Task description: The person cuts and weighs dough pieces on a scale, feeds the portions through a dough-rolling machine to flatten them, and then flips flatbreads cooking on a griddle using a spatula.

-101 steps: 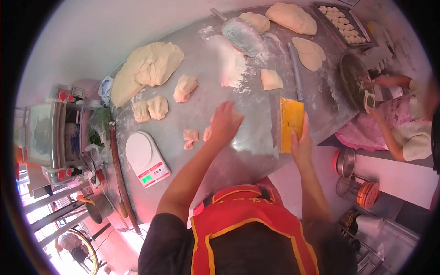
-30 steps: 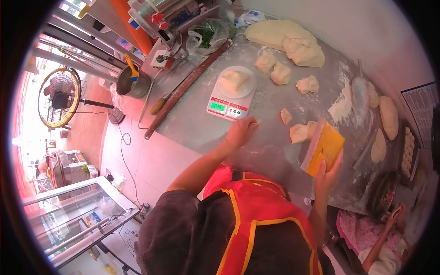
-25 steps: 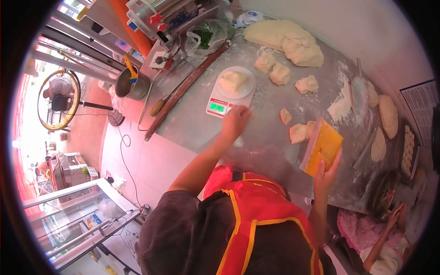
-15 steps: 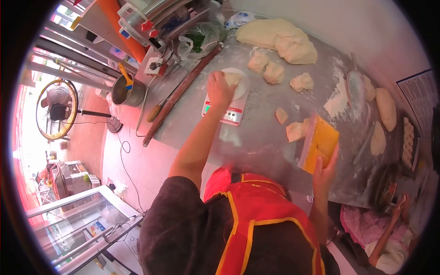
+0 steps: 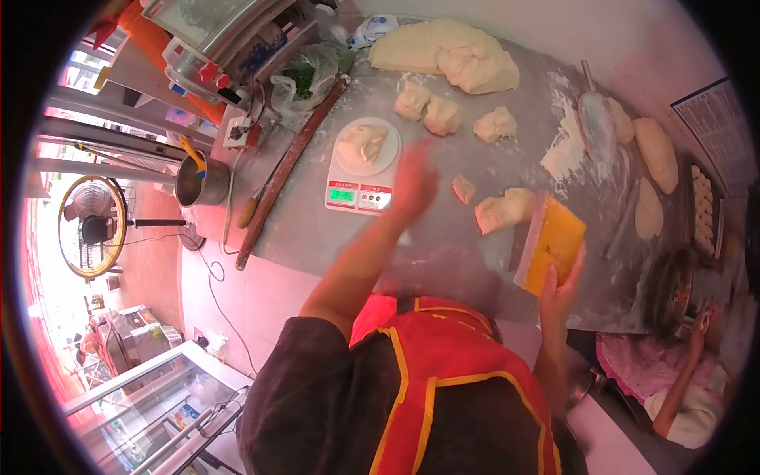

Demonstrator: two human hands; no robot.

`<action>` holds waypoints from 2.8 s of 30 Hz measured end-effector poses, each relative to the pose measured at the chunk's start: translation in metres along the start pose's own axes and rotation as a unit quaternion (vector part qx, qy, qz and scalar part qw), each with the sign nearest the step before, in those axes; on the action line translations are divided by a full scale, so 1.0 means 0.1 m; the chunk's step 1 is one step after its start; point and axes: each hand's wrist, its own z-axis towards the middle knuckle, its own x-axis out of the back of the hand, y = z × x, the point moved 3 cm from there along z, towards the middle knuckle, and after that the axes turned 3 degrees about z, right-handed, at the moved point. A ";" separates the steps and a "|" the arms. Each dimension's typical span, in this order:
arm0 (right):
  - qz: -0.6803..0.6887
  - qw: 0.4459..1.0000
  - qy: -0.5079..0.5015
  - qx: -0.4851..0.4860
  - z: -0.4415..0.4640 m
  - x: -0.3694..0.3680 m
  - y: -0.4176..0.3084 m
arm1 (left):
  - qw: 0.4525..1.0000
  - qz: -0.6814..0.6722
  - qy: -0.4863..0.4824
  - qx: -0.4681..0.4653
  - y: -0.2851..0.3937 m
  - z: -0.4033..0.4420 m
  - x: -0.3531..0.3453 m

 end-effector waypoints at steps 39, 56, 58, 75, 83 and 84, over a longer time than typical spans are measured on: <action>0.051 0.983 0.030 -0.171 0.50 0.44 0.76 | 0.458 -0.777 -0.220 0.370 0.80 2.38 -2.73; 0.118 0.986 -0.025 -0.112 0.94 -0.05 0.56 | 0.991 -0.050 -0.080 0.099 0.67 0.36 -0.55; 0.208 0.967 -0.035 -0.140 1.11 -0.24 0.60 | 0.989 0.009 -0.089 0.121 0.43 -0.14 -0.20; 0.216 0.908 -0.358 0.010 1.50 -3.04 -0.88 | 0.910 0.025 0.199 0.364 -0.88 -1.40 1.23; -0.041 0.896 -0.381 0.224 1.44 -3.77 -1.32 | 0.944 0.044 0.118 0.305 -1.14 -1.08 1.17; -0.094 0.884 -0.386 0.247 1.42 -3.79 -1.35 | 0.947 0.024 0.111 0.301 -1.12 -1.00 1.20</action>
